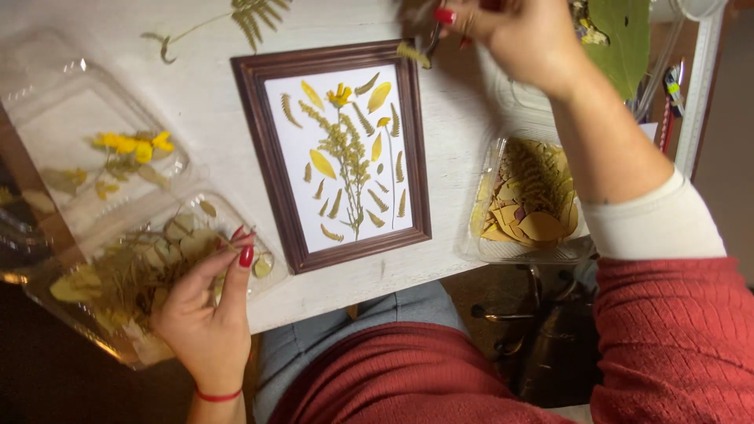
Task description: Arrange and place dried leaves and flowers into a picture frame using tweezers.
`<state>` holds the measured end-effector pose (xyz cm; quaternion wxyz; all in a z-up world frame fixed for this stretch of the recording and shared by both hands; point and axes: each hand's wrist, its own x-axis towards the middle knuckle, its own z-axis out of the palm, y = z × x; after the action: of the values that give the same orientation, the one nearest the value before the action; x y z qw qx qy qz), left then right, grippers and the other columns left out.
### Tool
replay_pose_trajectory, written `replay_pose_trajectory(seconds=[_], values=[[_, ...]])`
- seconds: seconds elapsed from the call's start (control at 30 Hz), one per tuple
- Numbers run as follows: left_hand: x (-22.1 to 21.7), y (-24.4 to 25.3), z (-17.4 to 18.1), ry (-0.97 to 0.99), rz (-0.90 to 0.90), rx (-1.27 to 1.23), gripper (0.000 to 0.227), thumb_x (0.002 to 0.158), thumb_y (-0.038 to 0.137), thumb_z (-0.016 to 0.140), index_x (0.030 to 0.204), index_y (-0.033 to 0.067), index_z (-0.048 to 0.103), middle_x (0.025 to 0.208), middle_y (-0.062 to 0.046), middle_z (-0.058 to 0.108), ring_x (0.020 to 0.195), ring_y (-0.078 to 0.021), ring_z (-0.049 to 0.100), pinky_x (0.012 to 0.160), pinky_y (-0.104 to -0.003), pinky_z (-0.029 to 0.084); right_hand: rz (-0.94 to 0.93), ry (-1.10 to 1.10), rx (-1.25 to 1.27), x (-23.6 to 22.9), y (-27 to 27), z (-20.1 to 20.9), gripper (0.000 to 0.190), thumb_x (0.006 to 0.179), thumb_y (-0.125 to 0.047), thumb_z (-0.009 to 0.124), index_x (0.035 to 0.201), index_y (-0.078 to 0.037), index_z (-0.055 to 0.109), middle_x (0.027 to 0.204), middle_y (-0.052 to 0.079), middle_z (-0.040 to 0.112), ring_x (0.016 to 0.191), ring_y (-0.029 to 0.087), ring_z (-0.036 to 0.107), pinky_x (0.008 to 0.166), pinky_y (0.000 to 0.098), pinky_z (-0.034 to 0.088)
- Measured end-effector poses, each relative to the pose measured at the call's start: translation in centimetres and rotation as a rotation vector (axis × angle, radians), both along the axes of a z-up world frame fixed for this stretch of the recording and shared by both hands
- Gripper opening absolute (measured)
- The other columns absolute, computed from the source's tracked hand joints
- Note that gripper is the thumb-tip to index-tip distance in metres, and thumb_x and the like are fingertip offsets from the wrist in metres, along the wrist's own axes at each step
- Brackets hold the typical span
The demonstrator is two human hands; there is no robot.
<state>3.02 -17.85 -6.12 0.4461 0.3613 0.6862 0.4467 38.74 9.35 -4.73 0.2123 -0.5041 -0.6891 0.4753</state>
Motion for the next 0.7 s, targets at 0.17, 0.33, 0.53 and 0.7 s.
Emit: replay_pose_trajectory(seconds=[0.17,0.33,0.53,0.7], values=[[0.0,-0.4,0.1,-0.035,0.044,0.042,0.016,0.099,-0.005,0.072,0.115,-0.0081,0.071,0.113,-0.012,0.075,0.105,-0.0133,0.069,0.100,-0.026,0.055,0.162,0.125,0.156,-5.1,-5.3,0.8,0.011,0.108,0.006,0.070,0.109,0.003,0.060,0.110,0.012,0.068,0.099,0.014,0.069,0.088,0.0292,0.061],[0.3,-1.3,0.4,-0.101,0.102,0.071,0.014,0.097,-0.002,0.074,0.110,-0.0074,0.071,0.113,-0.012,0.076,0.105,-0.0135,0.070,0.100,-0.027,0.055,0.681,-0.005,0.920,-6.1,-6.4,-1.7,0.010,0.103,0.010,0.069,0.098,0.002,0.064,0.100,0.016,0.073,0.094,0.023,0.077,0.080,0.0294,0.063],[0.3,-2.1,0.9,-0.051,0.128,0.035,0.010,0.096,-0.001,0.075,0.105,-0.0050,0.074,0.109,-0.012,0.078,0.102,-0.0129,0.073,0.098,-0.027,0.056,0.979,0.077,1.102,-10.6,-6.3,0.7,0.005,0.094,-0.002,0.070,0.096,0.001,0.067,0.100,0.014,0.073,0.096,0.027,0.075,0.075,0.0329,0.064],[-0.3,-2.1,1.8,-0.036,0.130,0.066,0.010,0.097,-0.003,0.073,0.106,-0.0048,0.074,0.111,-0.012,0.078,0.105,-0.0138,0.074,0.099,-0.028,0.057,0.735,-0.056,1.115,-7.2,-6.1,-1.7,0.013,0.085,0.010,0.068,0.088,-0.002,0.063,0.091,0.011,0.071,0.082,0.022,0.072,0.065,0.0289,0.060]])
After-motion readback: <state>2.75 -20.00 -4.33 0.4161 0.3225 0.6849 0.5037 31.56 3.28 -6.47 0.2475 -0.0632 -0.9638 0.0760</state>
